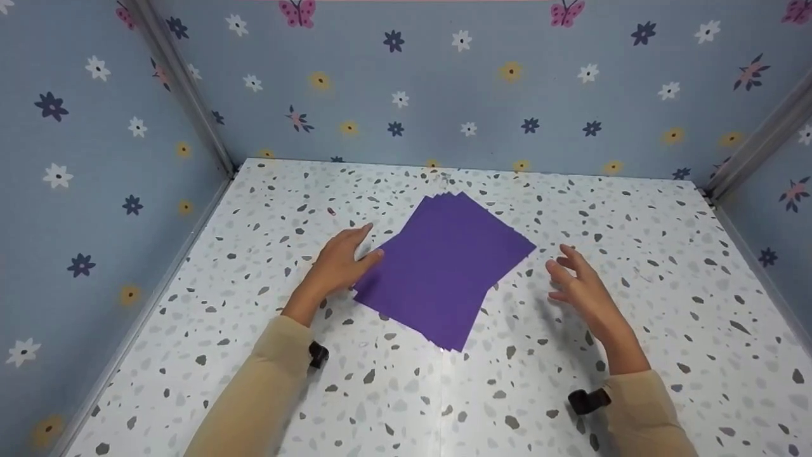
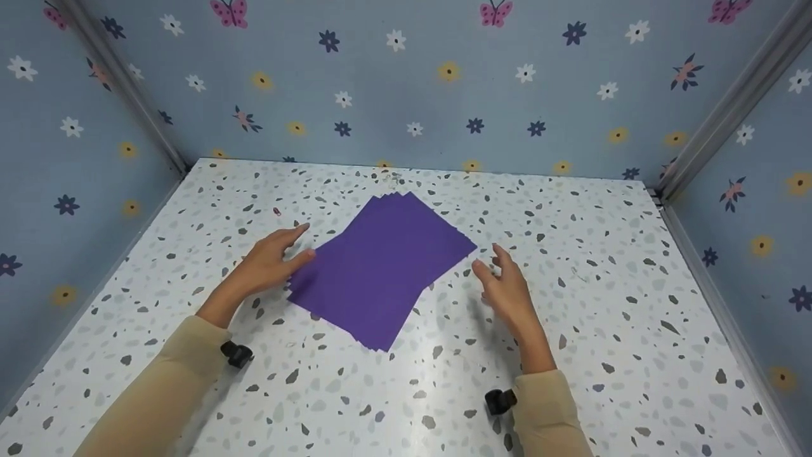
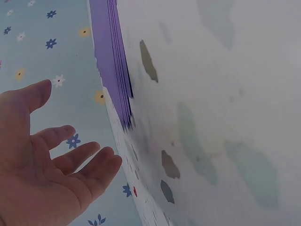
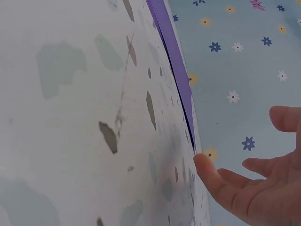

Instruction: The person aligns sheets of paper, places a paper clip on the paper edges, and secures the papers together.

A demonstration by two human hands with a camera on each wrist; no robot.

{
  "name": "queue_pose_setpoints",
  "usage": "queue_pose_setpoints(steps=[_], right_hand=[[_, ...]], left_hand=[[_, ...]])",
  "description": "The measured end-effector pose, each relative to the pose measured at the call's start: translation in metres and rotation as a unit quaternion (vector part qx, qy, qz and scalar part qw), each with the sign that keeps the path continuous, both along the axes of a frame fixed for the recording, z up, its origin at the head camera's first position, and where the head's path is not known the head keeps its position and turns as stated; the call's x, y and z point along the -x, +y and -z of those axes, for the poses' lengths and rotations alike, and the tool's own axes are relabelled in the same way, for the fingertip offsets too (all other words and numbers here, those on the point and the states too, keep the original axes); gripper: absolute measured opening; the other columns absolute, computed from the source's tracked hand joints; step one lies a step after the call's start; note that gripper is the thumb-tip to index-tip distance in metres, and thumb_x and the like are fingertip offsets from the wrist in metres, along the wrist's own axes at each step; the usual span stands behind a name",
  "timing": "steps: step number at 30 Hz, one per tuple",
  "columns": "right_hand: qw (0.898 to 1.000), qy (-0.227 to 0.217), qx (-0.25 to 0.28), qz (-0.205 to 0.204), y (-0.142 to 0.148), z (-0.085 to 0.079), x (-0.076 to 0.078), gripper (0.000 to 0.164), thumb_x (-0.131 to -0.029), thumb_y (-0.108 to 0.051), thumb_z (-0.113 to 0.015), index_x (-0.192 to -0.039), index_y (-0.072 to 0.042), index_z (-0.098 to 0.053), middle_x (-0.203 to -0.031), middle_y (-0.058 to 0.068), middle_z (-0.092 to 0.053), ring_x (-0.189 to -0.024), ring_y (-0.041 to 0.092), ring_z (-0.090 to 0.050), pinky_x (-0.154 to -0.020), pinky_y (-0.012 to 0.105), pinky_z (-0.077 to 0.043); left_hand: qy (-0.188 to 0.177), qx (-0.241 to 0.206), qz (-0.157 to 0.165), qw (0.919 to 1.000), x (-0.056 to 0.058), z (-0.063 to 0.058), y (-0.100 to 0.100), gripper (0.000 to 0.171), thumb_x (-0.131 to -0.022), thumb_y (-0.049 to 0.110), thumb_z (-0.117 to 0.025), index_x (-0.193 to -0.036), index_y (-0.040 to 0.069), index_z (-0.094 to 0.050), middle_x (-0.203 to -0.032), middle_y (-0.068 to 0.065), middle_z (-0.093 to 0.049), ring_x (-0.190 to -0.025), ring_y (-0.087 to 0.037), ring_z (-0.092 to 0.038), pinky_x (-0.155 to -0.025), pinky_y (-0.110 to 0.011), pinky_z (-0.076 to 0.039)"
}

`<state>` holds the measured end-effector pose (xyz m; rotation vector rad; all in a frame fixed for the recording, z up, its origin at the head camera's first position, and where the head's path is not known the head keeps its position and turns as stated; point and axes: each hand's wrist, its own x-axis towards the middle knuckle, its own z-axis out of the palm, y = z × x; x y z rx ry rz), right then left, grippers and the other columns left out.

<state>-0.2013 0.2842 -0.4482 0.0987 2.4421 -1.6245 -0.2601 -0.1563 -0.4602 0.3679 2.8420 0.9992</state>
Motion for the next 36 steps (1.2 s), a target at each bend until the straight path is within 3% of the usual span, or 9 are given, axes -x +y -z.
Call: queue_pose_setpoints(steps=[13, 19, 27, 36], right_hand=[[1.000, -0.018, -0.002, 0.004, -0.010, 0.005, 0.006, 0.081, -0.113, -0.046, -0.048, -0.173, -0.014, -0.004, -0.174, 0.025, -0.018, -0.150, 0.046, -0.041, -0.115, 0.052, -0.047], [0.999, -0.031, 0.011, 0.005, -0.015, 0.005, 0.008, 0.082, -0.112, -0.045, -0.050, -0.173, -0.015, -0.004, -0.174, 0.024, -0.017, -0.149, 0.047, -0.042, -0.118, 0.054, -0.043], [0.999, -0.032, 0.008, 0.011, -0.023, 0.006, 0.014, 0.078, -0.113, -0.038, -0.049, -0.172, -0.011, -0.007, -0.172, 0.026, -0.022, -0.152, 0.043, -0.038, -0.115, 0.050, -0.047], [0.999, -0.043, -0.007, 0.005, -0.029, 0.008, 0.019, 0.084, -0.111, -0.046, -0.051, -0.173, -0.014, -0.005, -0.173, 0.026, -0.020, -0.148, 0.044, -0.045, -0.119, 0.051, -0.043]], left_hand=[[-0.022, -0.002, 0.001, 0.9997, 0.005, 0.005, 0.003, 0.074, -0.109, 0.047, -0.056, -0.170, 0.014, -0.029, -0.169, -0.018, -0.035, -0.157, -0.040, -0.029, -0.127, -0.058, -0.026], [-0.030, -0.005, 0.005, 0.9995, 0.005, 0.005, 0.006, 0.073, -0.109, 0.045, -0.057, -0.169, 0.014, -0.031, -0.169, -0.019, -0.036, -0.160, -0.043, -0.020, -0.128, -0.061, -0.020], [-0.028, -0.001, 0.012, 0.9995, 0.008, 0.009, 0.009, 0.071, -0.108, 0.043, -0.059, -0.168, 0.013, -0.035, -0.166, -0.020, -0.041, -0.155, -0.043, -0.032, -0.127, -0.056, -0.025], [-0.026, 0.019, 0.023, 0.9992, 0.013, 0.011, 0.011, 0.070, -0.107, 0.041, -0.061, -0.166, 0.011, -0.038, -0.163, -0.020, -0.046, -0.152, -0.042, -0.038, -0.126, -0.054, -0.029]])
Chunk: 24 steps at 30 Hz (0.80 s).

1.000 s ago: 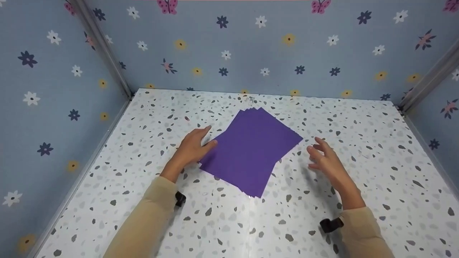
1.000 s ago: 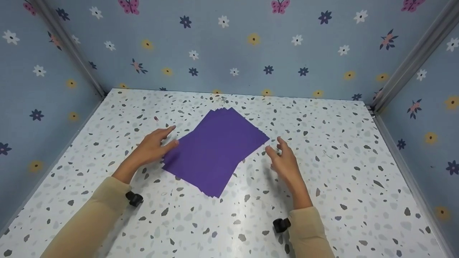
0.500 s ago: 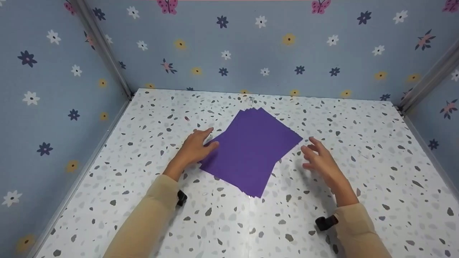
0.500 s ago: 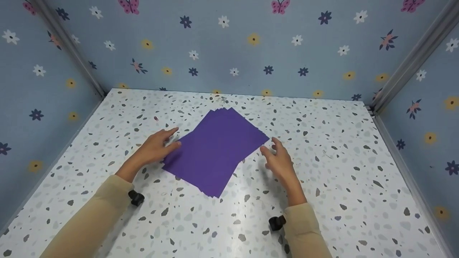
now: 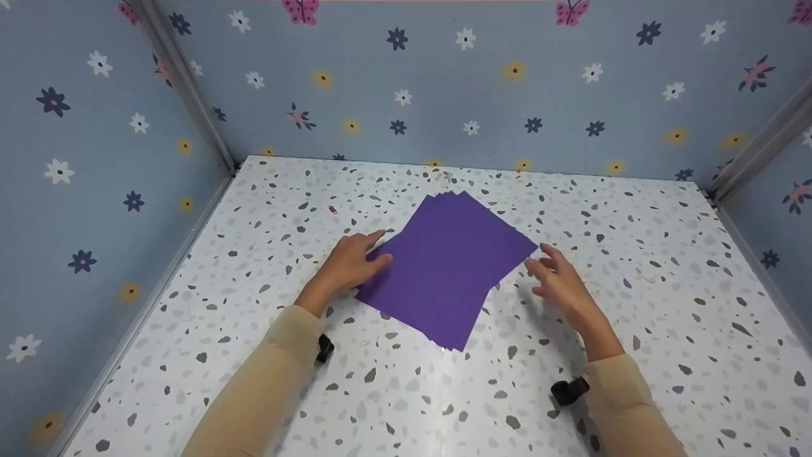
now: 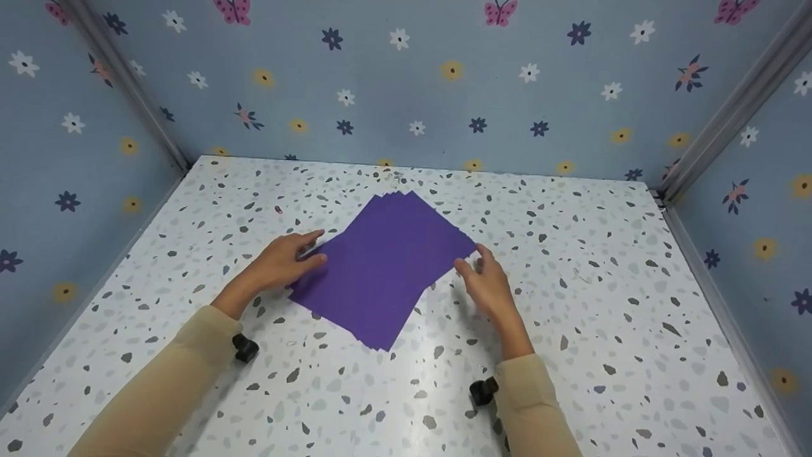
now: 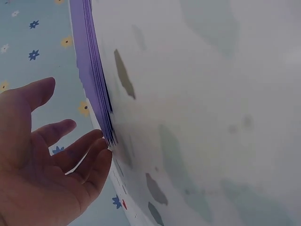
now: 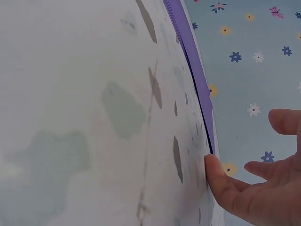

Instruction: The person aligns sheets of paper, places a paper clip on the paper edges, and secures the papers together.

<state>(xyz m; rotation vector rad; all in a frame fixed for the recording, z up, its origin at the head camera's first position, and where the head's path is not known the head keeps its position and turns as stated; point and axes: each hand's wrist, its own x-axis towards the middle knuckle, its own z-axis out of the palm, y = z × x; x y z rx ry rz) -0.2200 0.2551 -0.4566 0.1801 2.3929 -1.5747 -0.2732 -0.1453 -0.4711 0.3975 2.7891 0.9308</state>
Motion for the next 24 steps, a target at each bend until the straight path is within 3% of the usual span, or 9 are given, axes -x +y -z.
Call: queue_pose_setpoints(steps=[8, 15, 24], right_hand=[[1.000, 0.008, -0.022, -0.002, -0.006, 0.001, 0.005, 0.082, -0.111, -0.044, -0.051, -0.172, -0.011, -0.006, -0.171, 0.029, -0.022, -0.143, 0.050, -0.049, -0.119, 0.052, -0.042], [0.999, 0.023, -0.048, -0.004, -0.015, 0.003, 0.011, 0.082, -0.111, -0.040, -0.052, -0.171, -0.006, -0.009, -0.170, 0.033, -0.022, -0.146, 0.050, -0.045, -0.118, 0.054, -0.043], [0.992, 0.048, -0.115, -0.004, -0.025, 0.003, 0.020, 0.079, -0.109, -0.037, -0.052, -0.169, 0.001, -0.015, -0.170, 0.028, -0.028, -0.154, 0.047, -0.033, -0.126, 0.057, -0.027]], left_hand=[[0.001, 0.020, 0.027, 0.9994, 0.001, -0.003, 0.004, 0.073, -0.105, 0.039, -0.066, -0.166, 0.011, -0.038, -0.159, -0.024, -0.048, -0.150, -0.043, -0.040, -0.125, -0.054, -0.032], [-0.007, 0.045, 0.041, 0.9981, -0.002, -0.006, 0.003, 0.078, -0.100, 0.040, -0.073, -0.166, 0.016, -0.039, -0.161, -0.021, -0.045, -0.148, -0.044, -0.038, -0.122, -0.057, -0.034], [-0.014, 0.060, 0.069, 0.9957, -0.004, -0.008, 0.001, 0.083, -0.096, 0.038, -0.080, -0.166, 0.018, -0.039, -0.158, -0.015, -0.046, -0.141, -0.037, -0.042, -0.118, -0.054, -0.037]])
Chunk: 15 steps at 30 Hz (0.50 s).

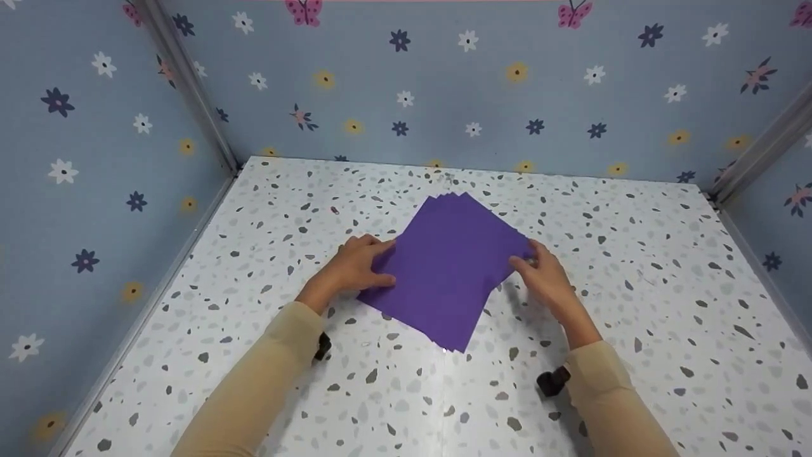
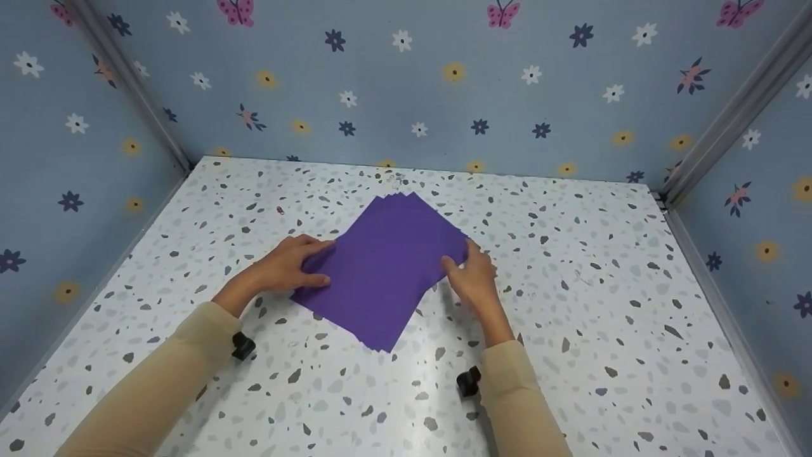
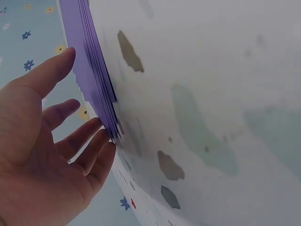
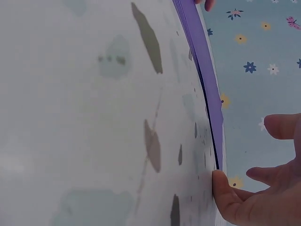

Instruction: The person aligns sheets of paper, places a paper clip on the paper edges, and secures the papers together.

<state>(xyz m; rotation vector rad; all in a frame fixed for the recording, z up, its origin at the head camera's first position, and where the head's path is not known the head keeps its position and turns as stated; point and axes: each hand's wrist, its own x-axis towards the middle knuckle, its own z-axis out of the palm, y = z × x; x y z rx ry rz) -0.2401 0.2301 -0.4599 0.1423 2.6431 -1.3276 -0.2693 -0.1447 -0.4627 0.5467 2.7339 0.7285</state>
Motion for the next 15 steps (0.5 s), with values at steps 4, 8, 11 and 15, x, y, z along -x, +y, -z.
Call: queue_pose_setpoints(steps=[4, 8, 11, 15], right_hand=[[0.999, 0.028, -0.016, 0.001, -0.006, 0.002, 0.004, 0.077, -0.108, -0.032, -0.055, -0.166, 0.006, -0.022, -0.164, 0.033, -0.035, -0.149, 0.048, -0.040, -0.125, 0.057, -0.030], [0.997, 0.059, -0.055, 0.002, -0.013, 0.005, 0.006, 0.074, -0.106, -0.029, -0.056, -0.164, 0.008, -0.028, -0.161, 0.038, -0.035, -0.148, 0.052, -0.036, -0.125, 0.061, -0.027], [0.994, 0.069, -0.088, 0.000, -0.019, 0.006, 0.006, 0.074, -0.105, -0.029, -0.056, -0.163, 0.007, -0.029, -0.161, 0.040, -0.030, -0.150, 0.057, -0.028, -0.123, 0.067, -0.024], [0.991, 0.077, -0.111, -0.006, -0.025, 0.008, 0.008, 0.074, -0.104, -0.029, -0.057, -0.163, 0.008, -0.030, -0.160, 0.041, -0.027, -0.149, 0.059, -0.026, -0.121, 0.069, -0.025]], left_hand=[[-0.009, 0.006, 0.004, 0.9999, 0.000, 0.000, -0.001, 0.083, -0.096, 0.037, -0.081, -0.166, 0.018, -0.040, -0.160, -0.014, -0.043, -0.144, -0.037, -0.039, -0.120, -0.056, -0.036], [-0.013, 0.022, 0.005, 0.9997, 0.000, 0.001, -0.001, 0.080, -0.095, 0.038, -0.082, -0.164, 0.019, -0.045, -0.162, -0.011, -0.041, -0.148, -0.037, -0.035, -0.122, -0.057, -0.033], [-0.013, 0.033, 0.008, 0.9993, 0.000, 0.001, 0.000, 0.078, -0.094, 0.038, -0.083, -0.161, 0.017, -0.049, -0.162, -0.010, -0.040, -0.149, -0.035, -0.033, -0.123, -0.056, -0.031], [-0.011, 0.035, 0.015, 0.9992, -0.001, -0.002, 0.000, 0.078, -0.093, 0.036, -0.084, -0.160, 0.015, -0.050, -0.161, -0.011, -0.041, -0.148, -0.034, -0.032, -0.123, -0.055, -0.032]])
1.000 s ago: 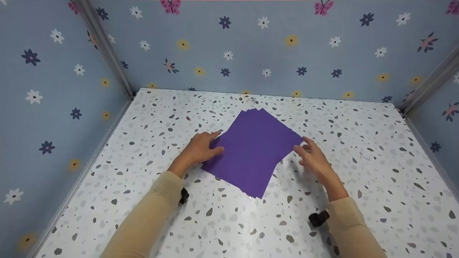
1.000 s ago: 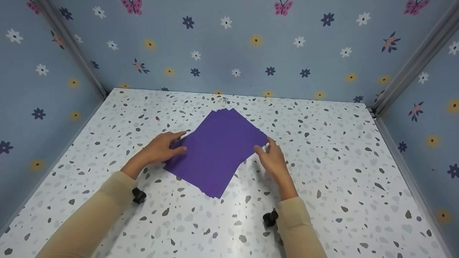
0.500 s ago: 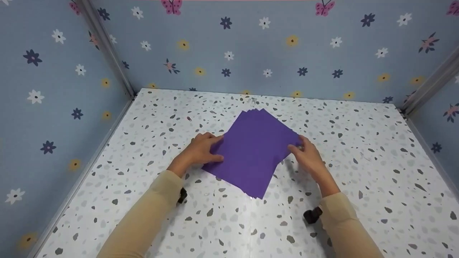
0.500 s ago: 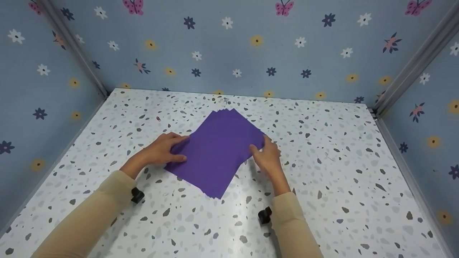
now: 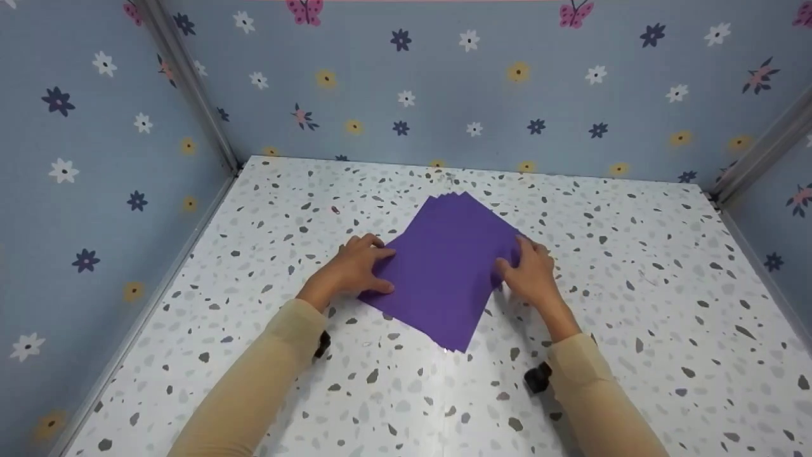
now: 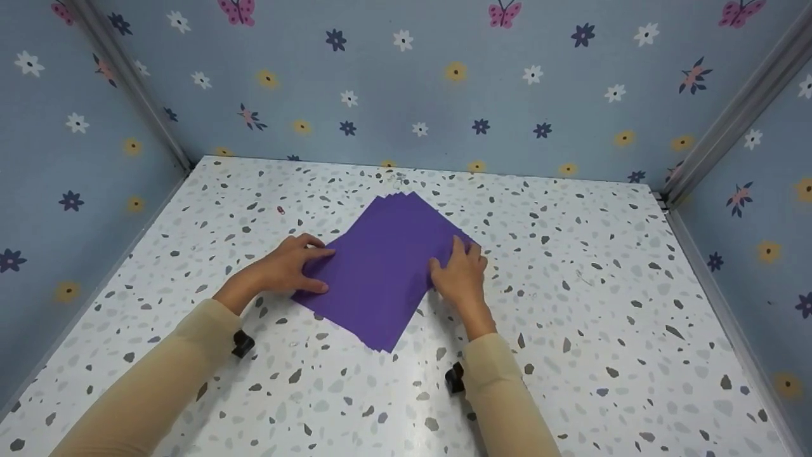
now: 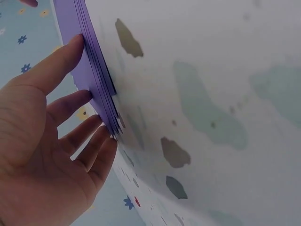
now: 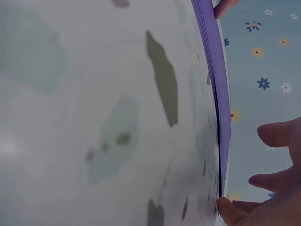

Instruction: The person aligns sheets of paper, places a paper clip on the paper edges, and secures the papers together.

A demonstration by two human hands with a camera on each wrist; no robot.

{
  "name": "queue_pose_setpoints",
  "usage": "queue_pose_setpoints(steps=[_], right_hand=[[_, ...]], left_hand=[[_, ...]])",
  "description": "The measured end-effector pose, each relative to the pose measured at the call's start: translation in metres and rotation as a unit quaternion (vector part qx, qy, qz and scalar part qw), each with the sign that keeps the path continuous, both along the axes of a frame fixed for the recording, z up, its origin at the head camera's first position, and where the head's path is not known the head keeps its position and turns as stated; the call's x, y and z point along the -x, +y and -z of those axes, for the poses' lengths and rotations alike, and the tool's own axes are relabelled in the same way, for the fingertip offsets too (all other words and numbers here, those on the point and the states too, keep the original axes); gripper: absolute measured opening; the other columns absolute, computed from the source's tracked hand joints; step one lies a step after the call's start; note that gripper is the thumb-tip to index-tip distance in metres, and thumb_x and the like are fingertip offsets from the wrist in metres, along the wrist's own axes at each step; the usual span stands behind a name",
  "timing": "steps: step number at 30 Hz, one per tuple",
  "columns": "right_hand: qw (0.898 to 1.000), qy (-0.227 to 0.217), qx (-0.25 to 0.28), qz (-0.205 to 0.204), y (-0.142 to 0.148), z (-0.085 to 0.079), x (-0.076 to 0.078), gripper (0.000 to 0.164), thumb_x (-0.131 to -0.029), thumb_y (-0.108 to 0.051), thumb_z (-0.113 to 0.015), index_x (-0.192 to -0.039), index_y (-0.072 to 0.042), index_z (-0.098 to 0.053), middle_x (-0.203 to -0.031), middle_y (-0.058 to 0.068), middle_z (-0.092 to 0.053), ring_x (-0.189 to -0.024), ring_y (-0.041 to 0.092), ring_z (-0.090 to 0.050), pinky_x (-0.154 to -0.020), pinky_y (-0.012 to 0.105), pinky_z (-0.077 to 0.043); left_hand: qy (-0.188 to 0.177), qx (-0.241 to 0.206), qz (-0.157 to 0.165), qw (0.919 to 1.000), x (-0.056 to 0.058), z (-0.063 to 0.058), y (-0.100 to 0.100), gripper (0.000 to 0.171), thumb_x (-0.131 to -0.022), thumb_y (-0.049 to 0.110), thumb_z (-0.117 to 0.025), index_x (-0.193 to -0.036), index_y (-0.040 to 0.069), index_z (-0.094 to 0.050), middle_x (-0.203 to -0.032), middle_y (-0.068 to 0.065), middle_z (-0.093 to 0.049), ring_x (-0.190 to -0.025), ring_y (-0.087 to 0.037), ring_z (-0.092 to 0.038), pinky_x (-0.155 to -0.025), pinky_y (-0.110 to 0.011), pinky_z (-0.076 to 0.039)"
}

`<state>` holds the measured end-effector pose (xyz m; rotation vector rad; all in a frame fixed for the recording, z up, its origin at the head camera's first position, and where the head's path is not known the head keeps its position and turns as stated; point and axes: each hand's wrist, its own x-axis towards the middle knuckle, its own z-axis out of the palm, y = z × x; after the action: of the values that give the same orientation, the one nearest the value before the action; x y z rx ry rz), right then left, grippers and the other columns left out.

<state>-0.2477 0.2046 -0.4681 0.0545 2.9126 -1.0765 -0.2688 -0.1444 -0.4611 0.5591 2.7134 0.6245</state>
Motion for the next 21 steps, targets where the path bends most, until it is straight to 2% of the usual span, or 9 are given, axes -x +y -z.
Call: queue_pose_setpoints(steps=[7, 12, 21], right_hand=[[0.999, -0.007, -0.032, -0.009, -0.006, 0.001, 0.002, 0.075, -0.104, -0.028, -0.058, -0.163, 0.007, -0.030, -0.163, 0.040, -0.025, -0.148, 0.059, -0.026, -0.122, 0.067, -0.028], [0.998, -0.015, -0.055, -0.012, -0.009, 0.002, 0.004, 0.075, -0.104, -0.028, -0.058, -0.162, 0.009, -0.030, -0.163, 0.040, -0.025, -0.148, 0.060, -0.026, -0.122, 0.066, -0.028], [0.995, -0.044, -0.086, -0.036, -0.015, 0.003, 0.006, 0.079, -0.105, -0.031, -0.063, -0.162, 0.011, -0.028, -0.164, 0.042, -0.020, -0.154, 0.059, -0.015, -0.125, 0.067, -0.023]], left_hand=[[0.007, 0.004, 0.012, 0.9999, 0.001, -0.001, 0.002, 0.078, -0.092, 0.037, -0.085, -0.159, 0.013, -0.051, -0.158, -0.012, -0.042, -0.145, -0.034, -0.034, -0.121, -0.054, -0.032], [0.008, 0.009, 0.008, 0.9999, 0.001, -0.001, 0.003, 0.079, -0.092, 0.038, -0.085, -0.159, 0.014, -0.052, -0.158, -0.011, -0.042, -0.144, -0.033, -0.035, -0.121, -0.054, -0.032], [0.012, 0.024, 0.005, 0.9996, -0.001, -0.002, 0.004, 0.080, -0.092, 0.040, -0.085, -0.160, 0.016, -0.051, -0.158, -0.012, -0.043, -0.144, -0.034, -0.036, -0.120, -0.057, -0.035]])
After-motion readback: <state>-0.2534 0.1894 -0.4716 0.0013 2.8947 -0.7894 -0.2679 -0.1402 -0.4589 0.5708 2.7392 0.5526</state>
